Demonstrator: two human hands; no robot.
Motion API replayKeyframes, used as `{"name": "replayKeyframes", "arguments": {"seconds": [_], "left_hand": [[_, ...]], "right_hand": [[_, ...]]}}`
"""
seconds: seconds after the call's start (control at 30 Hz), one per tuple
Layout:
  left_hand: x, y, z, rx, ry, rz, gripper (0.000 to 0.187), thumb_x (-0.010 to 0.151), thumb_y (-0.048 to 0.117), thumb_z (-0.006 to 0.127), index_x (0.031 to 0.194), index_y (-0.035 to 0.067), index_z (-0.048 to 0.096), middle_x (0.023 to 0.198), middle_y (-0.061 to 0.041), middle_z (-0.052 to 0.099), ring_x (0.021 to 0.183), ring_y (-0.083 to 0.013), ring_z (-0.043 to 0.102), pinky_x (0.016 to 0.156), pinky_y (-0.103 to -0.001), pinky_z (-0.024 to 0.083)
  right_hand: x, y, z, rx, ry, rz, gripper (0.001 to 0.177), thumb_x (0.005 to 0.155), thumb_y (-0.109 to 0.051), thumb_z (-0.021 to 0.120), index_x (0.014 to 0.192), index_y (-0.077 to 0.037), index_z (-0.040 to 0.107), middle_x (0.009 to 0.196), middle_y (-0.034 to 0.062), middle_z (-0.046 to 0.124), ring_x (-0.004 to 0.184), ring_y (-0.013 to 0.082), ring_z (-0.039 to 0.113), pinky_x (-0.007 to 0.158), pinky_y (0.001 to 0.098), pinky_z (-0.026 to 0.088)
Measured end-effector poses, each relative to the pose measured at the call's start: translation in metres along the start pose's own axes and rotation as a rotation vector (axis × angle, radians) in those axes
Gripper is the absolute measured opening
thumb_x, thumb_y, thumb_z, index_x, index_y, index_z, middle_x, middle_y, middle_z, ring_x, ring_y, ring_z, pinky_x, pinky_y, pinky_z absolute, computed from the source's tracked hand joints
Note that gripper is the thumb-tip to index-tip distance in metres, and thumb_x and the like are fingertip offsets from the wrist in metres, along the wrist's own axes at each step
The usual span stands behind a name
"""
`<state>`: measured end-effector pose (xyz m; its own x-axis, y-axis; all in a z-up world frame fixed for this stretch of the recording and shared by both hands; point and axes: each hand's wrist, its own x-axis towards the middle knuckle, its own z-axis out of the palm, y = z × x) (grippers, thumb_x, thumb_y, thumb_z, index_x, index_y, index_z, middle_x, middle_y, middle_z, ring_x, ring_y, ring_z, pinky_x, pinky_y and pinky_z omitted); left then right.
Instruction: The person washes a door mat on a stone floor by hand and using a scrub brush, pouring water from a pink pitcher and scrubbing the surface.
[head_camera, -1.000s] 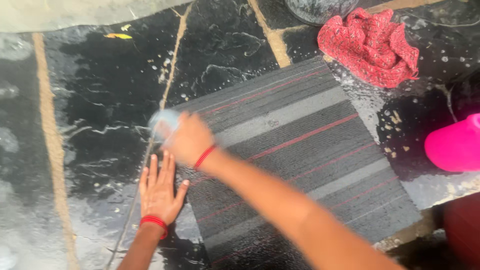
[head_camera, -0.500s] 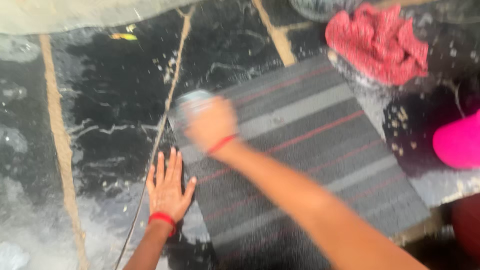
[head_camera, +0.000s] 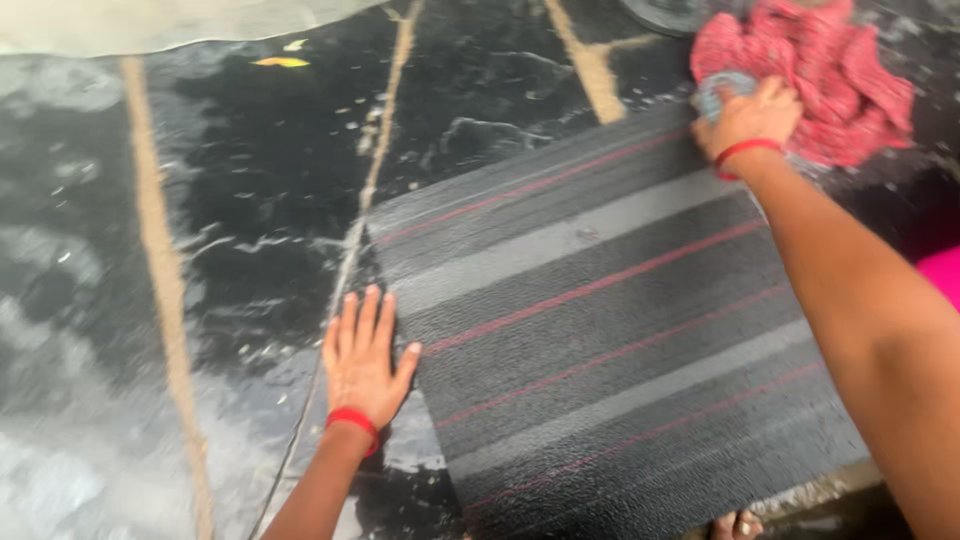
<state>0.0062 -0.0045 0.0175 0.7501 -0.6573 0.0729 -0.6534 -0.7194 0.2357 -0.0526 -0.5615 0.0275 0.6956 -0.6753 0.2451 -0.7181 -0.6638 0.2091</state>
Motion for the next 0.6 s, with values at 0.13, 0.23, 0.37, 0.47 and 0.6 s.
{"name": "replayKeyframes", "arguments": {"seconds": [0.13, 0.23, 0.37, 0.47, 0.6], "left_hand": [[-0.004, -0.001, 0.001, -0.016, -0.036, -0.019, 0.075, 0.092, 0.049, 0.057, 0.155, 0.015, 0.035, 0.165, -0.009, 0.027, 0.155, -0.0315, 0.016, 0.122, -0.05, 0.01], [-0.009, -0.008, 0.006, -0.197, 0.039, -0.042, 0.077, 0.097, 0.04, 0.054, 0.16, 0.004, 0.027, 0.169, -0.014, 0.025, 0.156, -0.0328, 0.021, 0.124, -0.05, 0.013], [-0.011, -0.018, 0.006, -0.368, 0.121, -0.069, 0.074, 0.101, 0.029, 0.047, 0.163, 0.0, 0.02, 0.169, -0.019, 0.024, 0.155, -0.036, 0.026, 0.124, -0.047, 0.02], [-0.014, -0.022, 0.006, -0.541, 0.206, -0.099, 0.069, 0.103, 0.021, 0.043, 0.164, 0.0, 0.019, 0.17, -0.021, 0.024, 0.156, -0.0378, 0.026, 0.125, -0.046, 0.023], [-0.017, -0.025, 0.007, -0.543, 0.208, -0.014, 0.065, 0.103, 0.019, 0.041, 0.163, 0.002, 0.024, 0.17, -0.018, 0.029, 0.157, -0.0351, 0.029, 0.126, -0.045, 0.022]], "right_hand": [[-0.062, -0.132, -0.066, 0.695, 0.092, -0.666, 0.089, 0.064, -0.045, 0.084, 0.144, -0.013, 0.06, 0.102, 0.0191, 0.069, 0.096, 0.0383, 0.065, 0.082, 0.0492, 0.053], [-0.103, -0.248, -0.105, 0.704, 0.037, -0.966, 0.094, 0.061, -0.043, 0.086, 0.144, -0.013, 0.053, 0.115, 0.0162, 0.066, 0.103, 0.0351, 0.062, 0.085, 0.0488, 0.049], [-0.136, -0.308, -0.122, 0.715, -0.03, -1.012, 0.099, 0.06, -0.034, 0.088, 0.149, -0.014, 0.05, 0.122, 0.0139, 0.06, 0.107, 0.0337, 0.054, 0.091, 0.0449, 0.043], [-0.174, -0.279, -0.13, 0.607, -0.218, -1.162, 0.101, 0.06, -0.034, 0.09, 0.148, -0.01, 0.046, 0.116, 0.0164, 0.058, 0.105, 0.0335, 0.053, 0.091, 0.0455, 0.042], [-0.293, -0.182, -0.153, 0.485, -0.529, -1.407, 0.125, 0.06, -0.043, 0.095, 0.158, -0.012, 0.024, 0.115, 0.0188, 0.053, 0.1, 0.0338, 0.048, 0.092, 0.0463, 0.039]]}}
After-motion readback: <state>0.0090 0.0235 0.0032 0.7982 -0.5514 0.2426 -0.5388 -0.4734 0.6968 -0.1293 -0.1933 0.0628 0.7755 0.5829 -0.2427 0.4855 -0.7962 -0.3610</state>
